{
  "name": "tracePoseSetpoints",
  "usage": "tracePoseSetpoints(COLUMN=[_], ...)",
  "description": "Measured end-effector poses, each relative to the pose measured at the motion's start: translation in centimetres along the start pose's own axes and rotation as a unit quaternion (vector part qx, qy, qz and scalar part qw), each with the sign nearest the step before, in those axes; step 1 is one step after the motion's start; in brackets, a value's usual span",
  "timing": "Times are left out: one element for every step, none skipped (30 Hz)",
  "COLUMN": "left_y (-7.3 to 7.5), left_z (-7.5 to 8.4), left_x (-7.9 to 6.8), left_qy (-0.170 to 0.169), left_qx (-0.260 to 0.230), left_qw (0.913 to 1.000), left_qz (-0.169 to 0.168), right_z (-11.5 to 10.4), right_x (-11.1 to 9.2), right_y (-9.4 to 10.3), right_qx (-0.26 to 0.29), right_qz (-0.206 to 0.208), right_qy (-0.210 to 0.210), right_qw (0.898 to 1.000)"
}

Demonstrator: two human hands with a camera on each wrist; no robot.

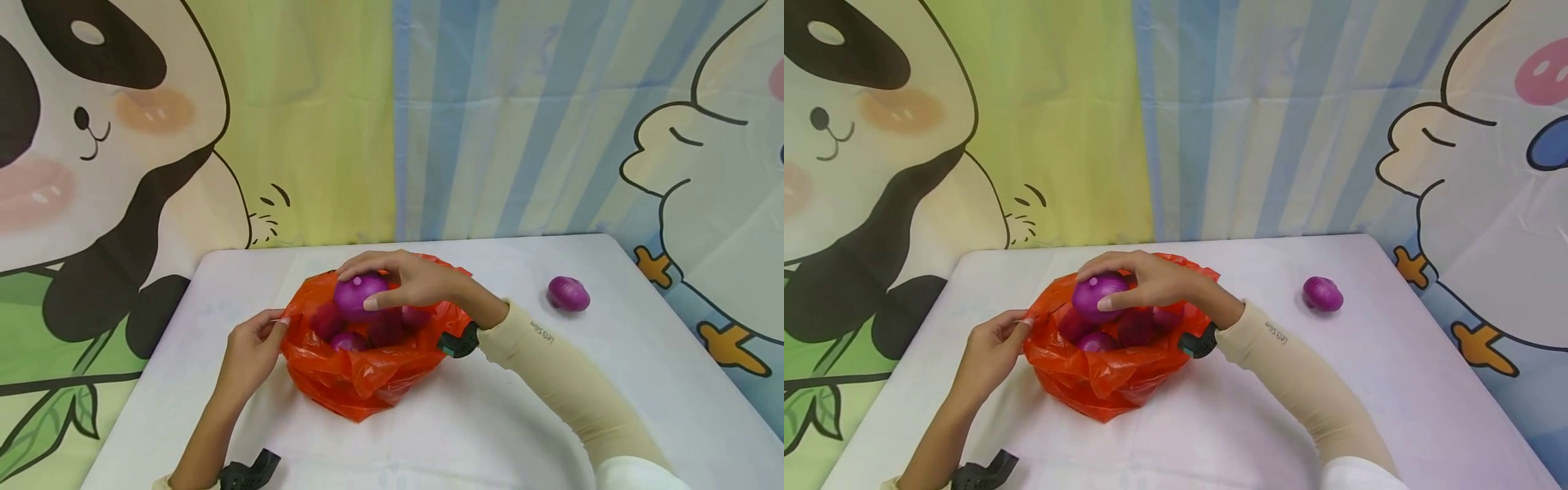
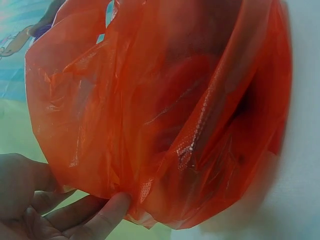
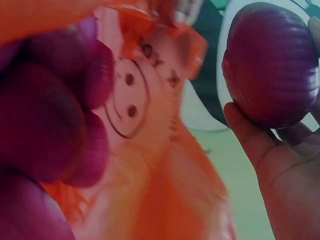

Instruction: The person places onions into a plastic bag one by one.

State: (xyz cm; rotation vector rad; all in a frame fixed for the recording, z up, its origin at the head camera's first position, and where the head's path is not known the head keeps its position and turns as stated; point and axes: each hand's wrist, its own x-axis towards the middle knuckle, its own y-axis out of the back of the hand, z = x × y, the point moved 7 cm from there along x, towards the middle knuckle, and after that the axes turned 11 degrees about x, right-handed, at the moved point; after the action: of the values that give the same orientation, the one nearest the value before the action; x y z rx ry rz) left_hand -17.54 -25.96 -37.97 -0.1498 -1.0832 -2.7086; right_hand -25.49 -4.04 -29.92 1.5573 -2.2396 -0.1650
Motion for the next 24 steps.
tracePoseSetpoints(left_y=[0.0,0.0,0.0,0.0,0.0,0.0,0.1,0.1,0.1,0.1,0.1,0.1,0.0,0.0,0.0,0.0,0.0,0.0,0.0,0.0,0.0,0.0,0.0,0.0], left_z=[0.0,0.1,0.1,0.1,0.1,0.1,0.1,0.1,0.1,0.1,0.1,0.1,0.1,0.1,0.1,0.0,0.0,0.1,0.1,0.0,0.0,0.0,0.0,0.0], left_x=[0.0,0.0,0.0,0.0,0.0,-0.1,-0.1,-0.1,-0.1,-0.1,-0.1,-0.1,-0.1,-0.1,-0.1,-0.1,-0.1,-0.1,-0.1,-0.1,-0.1,-0.1,-0.1,-0.1], left_qy=[0.001,0.003,0.005,0.006,0.008,0.009,0.009,0.010,0.010,0.011,0.012,0.013,0.013,0.013,0.013,0.013,0.013,0.012,0.011,0.012,0.012,0.012,0.011,0.011], left_qx=[-0.001,-0.001,-0.001,-0.001,-0.002,-0.002,-0.002,-0.002,-0.002,-0.003,-0.004,-0.004,-0.005,-0.006,-0.007,-0.007,-0.008,-0.008,-0.008,-0.008,-0.007,-0.007,-0.007,-0.007], left_qw=[1.0000,1.0000,1.0000,1.0000,1.0000,0.9999,0.9999,0.9999,0.9999,0.9999,0.9999,0.9999,0.9999,0.9999,0.9999,0.9999,0.9999,0.9999,0.9999,0.9999,0.9999,0.9999,0.9999,0.9999], left_qz=[-0.001,-0.002,-0.003,-0.004,-0.005,-0.005,-0.005,-0.005,-0.005,-0.004,-0.004,-0.003,-0.003,-0.003,-0.003,-0.004,-0.005,-0.005,-0.005,-0.005,-0.005,-0.004,-0.004,-0.004], right_z=[0.3,0.6,0.9,1.2,1.5,1.8,2.1,2.4,2.7,3.1,3.4,3.8,4.2,4.6,5.0,5.3,5.6,5.9,6.1,6.2,6.2,6.2,6.2,6.1], right_x=[0.2,0.4,0.6,0.8,0.9,1.0,1.1,1.1,1.2,1.2,1.2,1.2,1.1,1.0,0.9,0.8,0.7,0.7,0.6,0.6,0.6,0.6,0.6,0.6], right_y=[-0.4,-0.8,-1.3,-1.6,-2.0,-2.4,-2.7,-3.0,-3.3,-3.5,-3.7,-3.8,-3.9,-3.8,-3.7,-3.6,-3.3,-3.1,-2.8,-2.5,-2.2,-1.9,-1.6,-1.4], right_qx=[0.002,0.004,0.006,0.001,0.002,0.001,-0.003,-0.006,-0.004,-0.006,-0.006,-0.008,-0.009,-0.009,-0.010,-0.012,-0.014,-0.015,-0.017,-0.019,-0.021,-0.023,-0.025,-0.025], right_qz=[-0.008,-0.016,-0.024,-0.031,-0.039,-0.047,-0.055,-0.063,-0.072,-0.079,-0.086,-0.090,-0.092,-0.092,-0.088,-0.083,-0.075,-0.066,-0.057,-0.048,-0.039,-0.031,-0.024,-0.019], right_qy=[-0.005,-0.009,-0.014,-0.023,-0.030,-0.035,-0.040,-0.046,-0.053,-0.058,-0.065,-0.071,-0.080,-0.089,-0.096,-0.101,-0.106,-0.107,-0.109,-0.108,-0.105,-0.103,-0.101,-0.100], right_qw=[1.000,1.000,1.000,0.999,0.999,0.998,0.998,0.997,0.996,0.995,0.994,0.993,0.992,0.992,0.991,0.991,0.991,0.992,0.992,0.993,0.993,0.994,0.994,0.995])
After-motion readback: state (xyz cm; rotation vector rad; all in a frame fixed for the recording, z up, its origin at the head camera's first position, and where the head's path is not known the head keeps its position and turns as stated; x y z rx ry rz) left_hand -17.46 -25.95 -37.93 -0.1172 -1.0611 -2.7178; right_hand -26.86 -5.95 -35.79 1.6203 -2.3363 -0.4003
